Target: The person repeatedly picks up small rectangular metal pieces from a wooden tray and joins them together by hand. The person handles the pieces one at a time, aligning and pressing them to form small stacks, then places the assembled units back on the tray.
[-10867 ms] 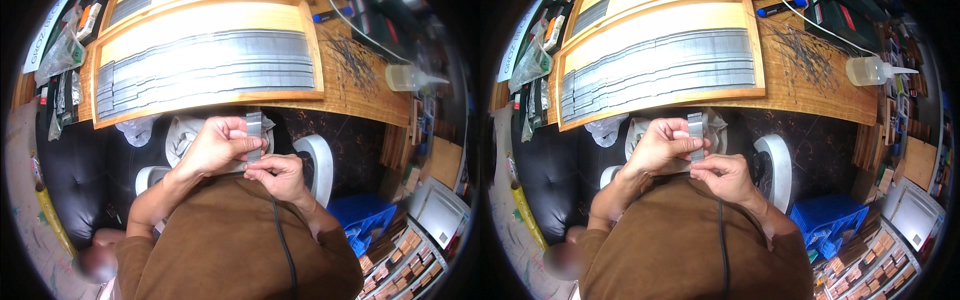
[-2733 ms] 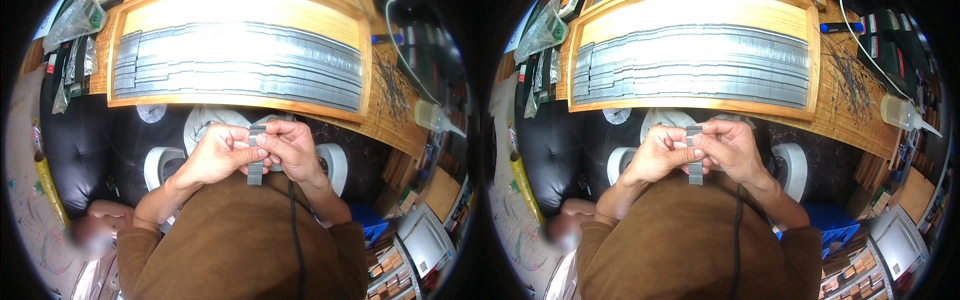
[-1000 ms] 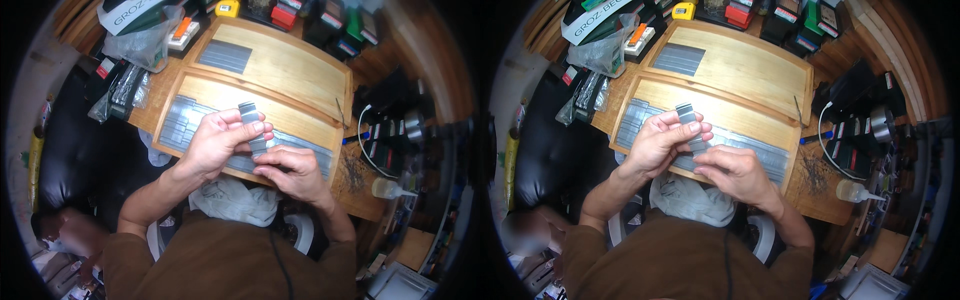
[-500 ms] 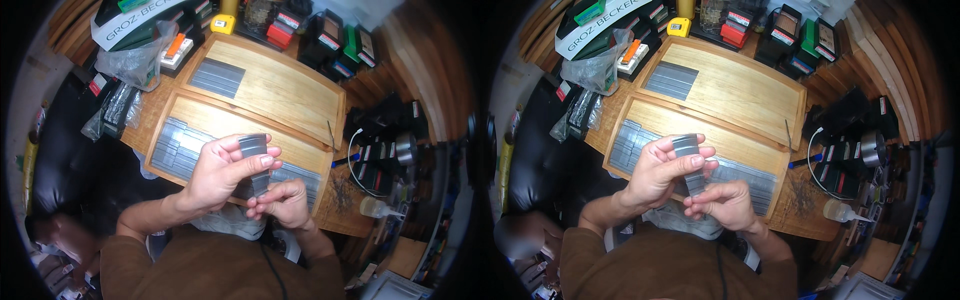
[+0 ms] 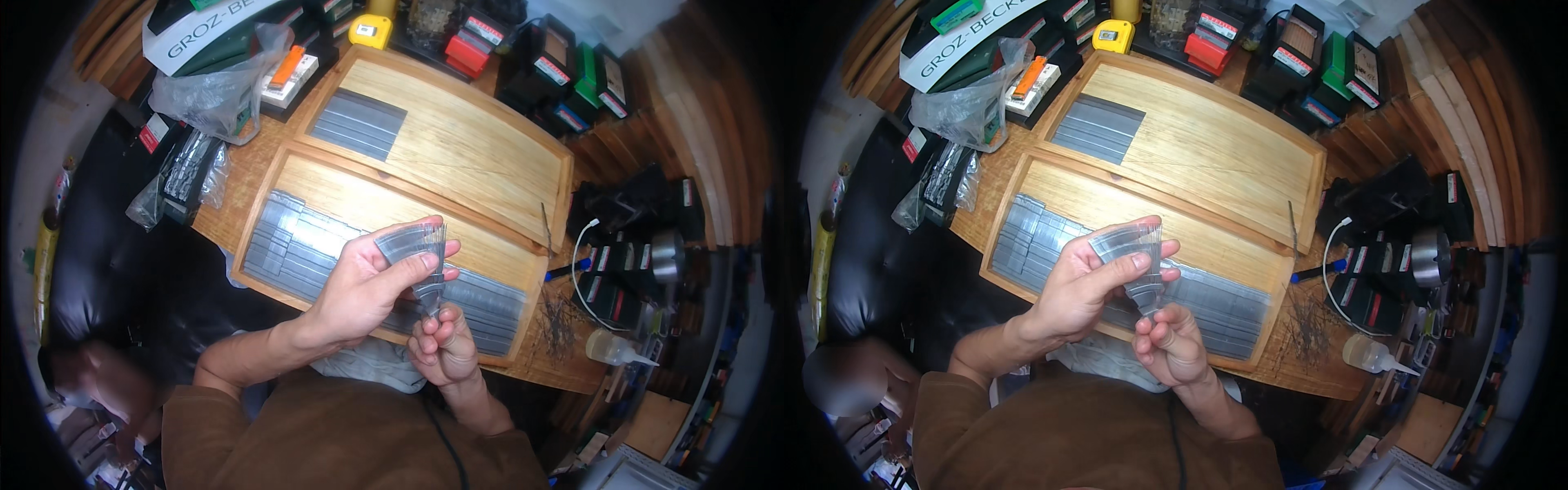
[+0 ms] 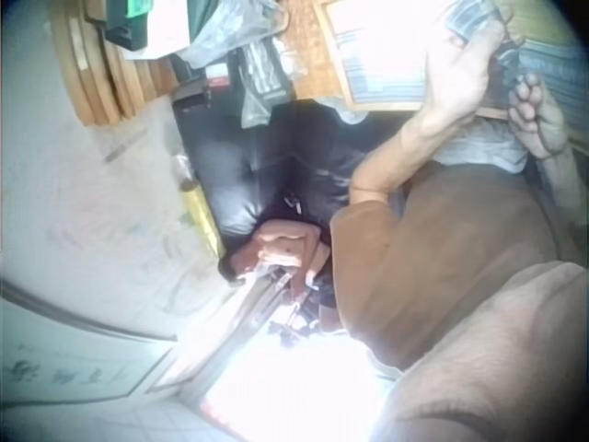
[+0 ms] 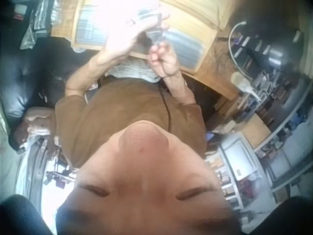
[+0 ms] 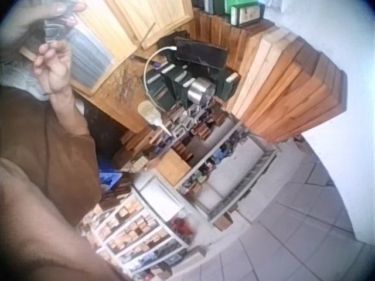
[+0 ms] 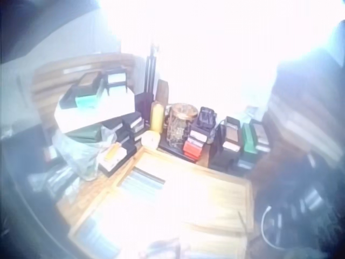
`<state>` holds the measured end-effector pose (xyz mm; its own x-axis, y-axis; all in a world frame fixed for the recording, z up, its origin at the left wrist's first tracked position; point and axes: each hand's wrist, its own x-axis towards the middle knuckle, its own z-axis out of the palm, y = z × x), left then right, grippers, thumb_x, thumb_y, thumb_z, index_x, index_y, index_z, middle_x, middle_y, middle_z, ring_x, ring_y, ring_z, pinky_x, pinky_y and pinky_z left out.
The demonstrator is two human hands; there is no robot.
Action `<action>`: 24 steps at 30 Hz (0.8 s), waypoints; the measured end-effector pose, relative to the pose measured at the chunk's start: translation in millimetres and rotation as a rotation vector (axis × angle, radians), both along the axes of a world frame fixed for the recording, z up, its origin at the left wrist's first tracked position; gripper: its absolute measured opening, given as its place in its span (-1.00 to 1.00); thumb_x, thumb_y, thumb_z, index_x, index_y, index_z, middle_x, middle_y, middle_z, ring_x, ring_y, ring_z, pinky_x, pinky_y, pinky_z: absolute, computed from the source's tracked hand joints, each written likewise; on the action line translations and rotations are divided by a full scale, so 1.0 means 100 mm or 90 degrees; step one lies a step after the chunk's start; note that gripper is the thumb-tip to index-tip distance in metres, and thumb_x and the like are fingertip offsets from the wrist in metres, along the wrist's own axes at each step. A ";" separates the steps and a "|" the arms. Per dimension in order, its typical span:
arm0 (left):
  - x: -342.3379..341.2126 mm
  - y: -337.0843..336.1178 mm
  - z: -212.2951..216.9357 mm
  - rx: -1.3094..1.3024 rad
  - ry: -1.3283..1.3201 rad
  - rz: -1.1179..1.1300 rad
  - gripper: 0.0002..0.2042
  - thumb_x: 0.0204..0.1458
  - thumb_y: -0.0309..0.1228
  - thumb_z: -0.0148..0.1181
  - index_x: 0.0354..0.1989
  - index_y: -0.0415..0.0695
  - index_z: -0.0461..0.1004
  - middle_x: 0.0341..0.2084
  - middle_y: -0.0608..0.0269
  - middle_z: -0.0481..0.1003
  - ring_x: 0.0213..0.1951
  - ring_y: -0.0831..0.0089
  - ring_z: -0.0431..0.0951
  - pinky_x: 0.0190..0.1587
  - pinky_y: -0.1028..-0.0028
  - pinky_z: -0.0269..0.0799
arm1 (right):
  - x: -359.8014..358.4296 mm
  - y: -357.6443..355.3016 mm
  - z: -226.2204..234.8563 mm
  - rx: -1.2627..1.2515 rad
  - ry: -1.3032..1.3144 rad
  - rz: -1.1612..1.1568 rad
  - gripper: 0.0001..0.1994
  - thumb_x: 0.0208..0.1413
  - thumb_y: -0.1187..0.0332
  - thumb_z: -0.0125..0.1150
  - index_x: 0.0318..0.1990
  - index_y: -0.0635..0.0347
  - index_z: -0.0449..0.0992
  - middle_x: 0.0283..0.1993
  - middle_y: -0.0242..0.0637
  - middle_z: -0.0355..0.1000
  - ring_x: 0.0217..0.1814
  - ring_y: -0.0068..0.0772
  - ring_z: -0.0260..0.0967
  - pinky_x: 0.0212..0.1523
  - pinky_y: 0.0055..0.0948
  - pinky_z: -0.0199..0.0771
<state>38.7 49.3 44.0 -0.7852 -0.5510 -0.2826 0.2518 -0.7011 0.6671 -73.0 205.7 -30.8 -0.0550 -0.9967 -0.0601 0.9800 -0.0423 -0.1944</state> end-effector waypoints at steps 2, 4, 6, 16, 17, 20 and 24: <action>0.00 -0.01 -0.01 -0.001 -0.002 -0.005 -0.44 0.34 -0.50 0.17 0.46 -0.34 0.18 0.19 -0.14 0.53 0.11 0.21 0.64 0.16 0.27 0.62 | 0.00 -0.01 0.01 0.004 0.001 -0.001 -0.79 0.36 0.44 0.23 0.08 0.02 0.63 0.04 -0.13 0.62 -0.15 -0.38 0.60 -0.32 -0.47 0.56; -0.01 -0.02 -0.03 0.001 0.002 -0.008 -0.44 0.34 -0.50 0.17 0.47 -0.34 0.17 0.19 -0.14 0.52 0.11 0.20 0.64 0.16 0.27 0.62 | -0.01 -0.01 0.00 0.007 -0.008 0.001 -0.79 0.36 0.44 0.23 0.08 0.02 0.63 0.04 -0.14 0.62 -0.15 -0.38 0.60 -0.31 -0.47 0.56; -0.01 -0.03 -0.03 0.003 -0.002 -0.010 -0.44 0.34 -0.49 0.17 0.47 -0.33 0.17 0.19 -0.13 0.52 0.11 0.20 0.64 0.17 0.27 0.62 | -0.01 -0.02 -0.01 0.010 -0.016 0.004 -0.79 0.36 0.44 0.23 0.08 0.01 0.63 0.04 -0.14 0.62 -0.15 -0.39 0.60 -0.31 -0.47 0.56; -0.02 -0.07 -0.07 -0.002 -0.005 -0.016 -0.44 0.33 -0.51 0.16 0.47 -0.31 0.17 0.18 -0.12 0.53 0.11 0.19 0.64 0.19 0.25 0.61 | -0.02 -0.04 0.02 0.018 -0.004 0.016 -0.81 0.36 0.40 0.24 0.06 -0.05 0.63 0.03 -0.30 0.60 -0.18 -0.52 0.53 -0.34 -0.59 0.49; -0.02 -0.07 -0.07 -0.002 -0.005 -0.017 -0.44 0.33 -0.52 0.16 0.47 -0.31 0.17 0.18 -0.11 0.54 0.10 0.19 0.64 0.19 0.25 0.61 | -0.02 -0.05 0.03 0.017 0.008 0.021 -0.82 0.36 0.38 0.25 0.06 -0.07 0.62 0.02 -0.37 0.59 -0.19 -0.58 0.50 -0.36 -0.64 0.45; -0.03 -0.07 -0.08 -0.003 -0.005 -0.020 -0.44 0.33 -0.51 0.15 0.47 -0.30 0.17 0.17 -0.10 0.54 0.10 0.20 0.65 0.18 0.26 0.61 | -0.03 -0.05 0.03 0.019 -0.005 0.022 -0.82 0.37 0.37 0.24 0.06 -0.08 0.62 0.02 -0.37 0.60 -0.20 -0.59 0.50 -0.36 -0.66 0.45; -0.04 -0.08 -0.09 -0.012 -0.007 -0.028 -0.44 0.34 -0.49 0.16 0.48 -0.28 0.17 0.16 -0.09 0.55 0.10 0.21 0.65 0.16 0.28 0.62 | -0.04 -0.03 -0.03 0.011 -0.070 0.020 -0.79 0.38 0.40 0.21 0.09 -0.05 0.61 0.05 -0.25 0.60 -0.16 -0.49 0.54 -0.30 -0.54 0.48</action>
